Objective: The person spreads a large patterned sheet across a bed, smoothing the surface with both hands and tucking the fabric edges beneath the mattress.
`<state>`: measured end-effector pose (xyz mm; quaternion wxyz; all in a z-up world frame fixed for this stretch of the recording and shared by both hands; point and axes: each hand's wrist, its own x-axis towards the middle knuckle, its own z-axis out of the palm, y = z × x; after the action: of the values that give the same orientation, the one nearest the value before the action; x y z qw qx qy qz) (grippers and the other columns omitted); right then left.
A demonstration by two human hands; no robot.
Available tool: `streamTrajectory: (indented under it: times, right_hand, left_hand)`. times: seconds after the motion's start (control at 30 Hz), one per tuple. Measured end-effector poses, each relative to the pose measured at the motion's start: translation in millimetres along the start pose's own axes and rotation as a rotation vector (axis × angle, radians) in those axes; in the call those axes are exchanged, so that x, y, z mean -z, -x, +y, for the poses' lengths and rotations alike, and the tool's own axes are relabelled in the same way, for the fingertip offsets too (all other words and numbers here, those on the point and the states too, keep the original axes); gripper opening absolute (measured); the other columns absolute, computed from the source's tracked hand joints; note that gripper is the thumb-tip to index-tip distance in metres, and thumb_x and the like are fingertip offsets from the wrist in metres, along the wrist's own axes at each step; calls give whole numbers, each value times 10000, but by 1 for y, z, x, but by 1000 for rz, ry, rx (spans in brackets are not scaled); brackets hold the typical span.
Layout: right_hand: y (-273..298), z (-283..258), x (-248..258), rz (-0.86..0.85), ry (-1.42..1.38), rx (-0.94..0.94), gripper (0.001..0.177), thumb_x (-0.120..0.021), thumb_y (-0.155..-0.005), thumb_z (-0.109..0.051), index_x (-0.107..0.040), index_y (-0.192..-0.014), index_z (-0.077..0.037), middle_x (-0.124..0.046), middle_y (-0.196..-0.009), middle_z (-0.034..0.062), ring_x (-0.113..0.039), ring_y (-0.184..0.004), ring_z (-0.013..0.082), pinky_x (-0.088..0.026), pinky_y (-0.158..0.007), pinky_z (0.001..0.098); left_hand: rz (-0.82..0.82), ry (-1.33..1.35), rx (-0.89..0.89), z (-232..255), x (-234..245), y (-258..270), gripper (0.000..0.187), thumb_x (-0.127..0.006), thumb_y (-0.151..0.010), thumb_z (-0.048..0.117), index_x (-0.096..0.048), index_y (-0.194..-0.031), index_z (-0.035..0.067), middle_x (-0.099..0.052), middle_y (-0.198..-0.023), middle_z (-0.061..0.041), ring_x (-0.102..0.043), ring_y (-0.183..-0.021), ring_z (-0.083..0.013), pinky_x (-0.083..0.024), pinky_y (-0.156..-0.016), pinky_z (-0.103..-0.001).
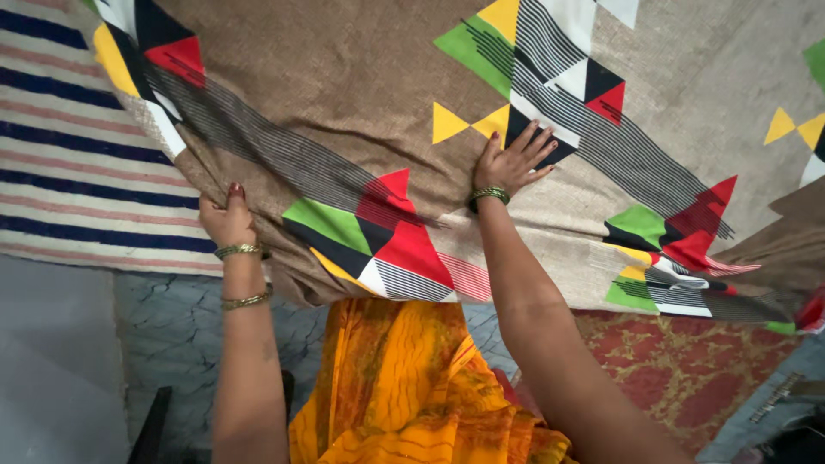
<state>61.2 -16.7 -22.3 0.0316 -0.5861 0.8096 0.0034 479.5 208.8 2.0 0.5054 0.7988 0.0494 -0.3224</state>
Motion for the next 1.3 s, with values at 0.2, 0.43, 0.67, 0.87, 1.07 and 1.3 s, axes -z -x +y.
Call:
streamTrajectory:
  times: [0.2,0.43,0.67,0.87,1.07,1.3]
  right_hand:
    - [8,15,26,-175,-89,305,960,-566,-949,-616,-227,-1621,-21,-117,-1711,212,-59,-1590,384,28,-1220,662]
    - [74,45,33,-294,-69,477,914,-555,-982,-572,-219,-1675,-79,-105,-1753,191,-34,-1625,377,32,-1267,632]
    - [101,76,34,-492,-34,558,1132,-627,-864,-684,-110,-1673,-83,22,-1734,207,85,-1592,410,99,-1219,661]
    - [98,79,39,-661,36,540,1381,-719,-695,-768,13,-1663,-109,130,-1713,227,182,-1561,442,132,-1186,685]
    - [96,66,49,-674,102,527,1415,-750,-711,-758,84,-1658,-118,173,-1709,222,196,-1560,452,109,-1192,707]
    - [96,35,83,-805,207,402,1451,-760,-688,-744,157,-1633,-136,242,-1705,153,232,-1568,375,83,-1201,708]
  left_hand:
    - [-535,778,616,60,49,21,435,-682,-932,144,-575,-1331,6,-704,-1249,-142,-699,-1129,-297,-600,-962,-453]
    - [-649,-153,306,73,156,-23,593,-811,-860,236,-625,-1394,58,-720,-1138,-31,-564,-646,-111,-366,-391,-245]
    - [-197,-253,-136,75,193,-78,222,-835,-902,43,-668,-1048,37,-675,-921,-43,-629,-730,-147,-538,-639,-309]
    - [192,-108,-569,28,245,-100,303,-705,-845,-167,-599,-1028,49,-662,-1033,-26,-755,-848,-143,-672,-768,-352]
    - [-37,184,-243,35,270,-110,82,-666,-978,-23,-670,-1056,3,-682,-1009,-61,-694,-826,-160,-582,-729,-324]
    - [-795,-335,276,-37,218,25,184,-766,-1008,150,-696,-955,-12,-638,-839,-61,-507,-594,-95,-364,-474,-262]
